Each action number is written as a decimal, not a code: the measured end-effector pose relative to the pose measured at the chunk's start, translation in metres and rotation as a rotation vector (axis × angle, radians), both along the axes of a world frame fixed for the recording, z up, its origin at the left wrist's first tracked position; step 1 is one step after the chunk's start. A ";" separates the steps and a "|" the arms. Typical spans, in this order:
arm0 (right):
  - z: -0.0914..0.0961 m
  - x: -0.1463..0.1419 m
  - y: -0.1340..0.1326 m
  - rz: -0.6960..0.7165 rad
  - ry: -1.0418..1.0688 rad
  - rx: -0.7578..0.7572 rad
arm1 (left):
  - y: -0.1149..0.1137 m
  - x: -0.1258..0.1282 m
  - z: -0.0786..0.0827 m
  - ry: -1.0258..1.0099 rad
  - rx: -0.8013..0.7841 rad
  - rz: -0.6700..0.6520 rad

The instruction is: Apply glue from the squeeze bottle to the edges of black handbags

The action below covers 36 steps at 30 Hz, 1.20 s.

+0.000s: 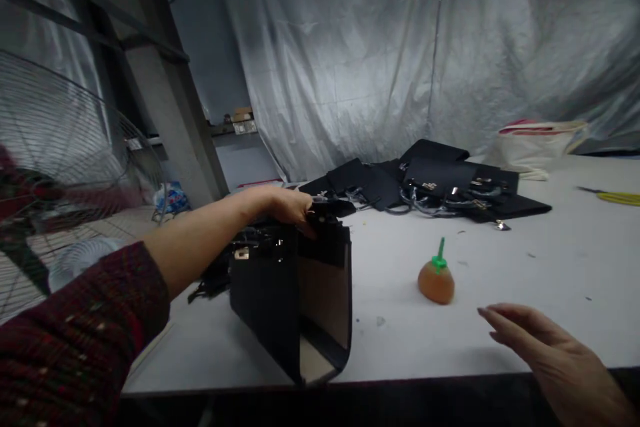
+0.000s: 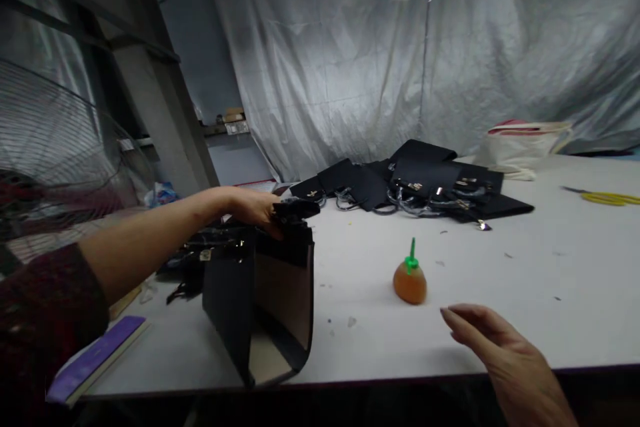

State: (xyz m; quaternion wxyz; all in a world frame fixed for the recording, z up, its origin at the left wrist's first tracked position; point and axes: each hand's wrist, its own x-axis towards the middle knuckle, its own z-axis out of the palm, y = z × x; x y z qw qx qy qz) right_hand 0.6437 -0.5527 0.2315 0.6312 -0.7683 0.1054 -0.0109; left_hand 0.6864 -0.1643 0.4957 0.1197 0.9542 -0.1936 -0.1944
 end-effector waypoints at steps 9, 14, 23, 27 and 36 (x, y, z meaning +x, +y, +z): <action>-0.023 0.040 0.025 0.095 -0.135 -0.601 | -0.067 0.045 -0.126 0.049 0.077 -0.025; -0.016 0.064 0.038 0.158 -0.117 -0.598 | -0.069 0.052 -0.172 0.020 0.126 0.039; -0.010 0.070 0.047 0.047 -0.071 -0.355 | -0.048 0.052 -0.190 0.078 0.092 0.156; 0.004 0.056 0.036 0.098 -0.096 -0.033 | -0.046 0.048 -0.198 0.135 -0.014 0.214; 0.018 0.026 0.005 0.050 0.058 0.764 | -0.037 0.044 -0.208 0.216 -0.144 0.283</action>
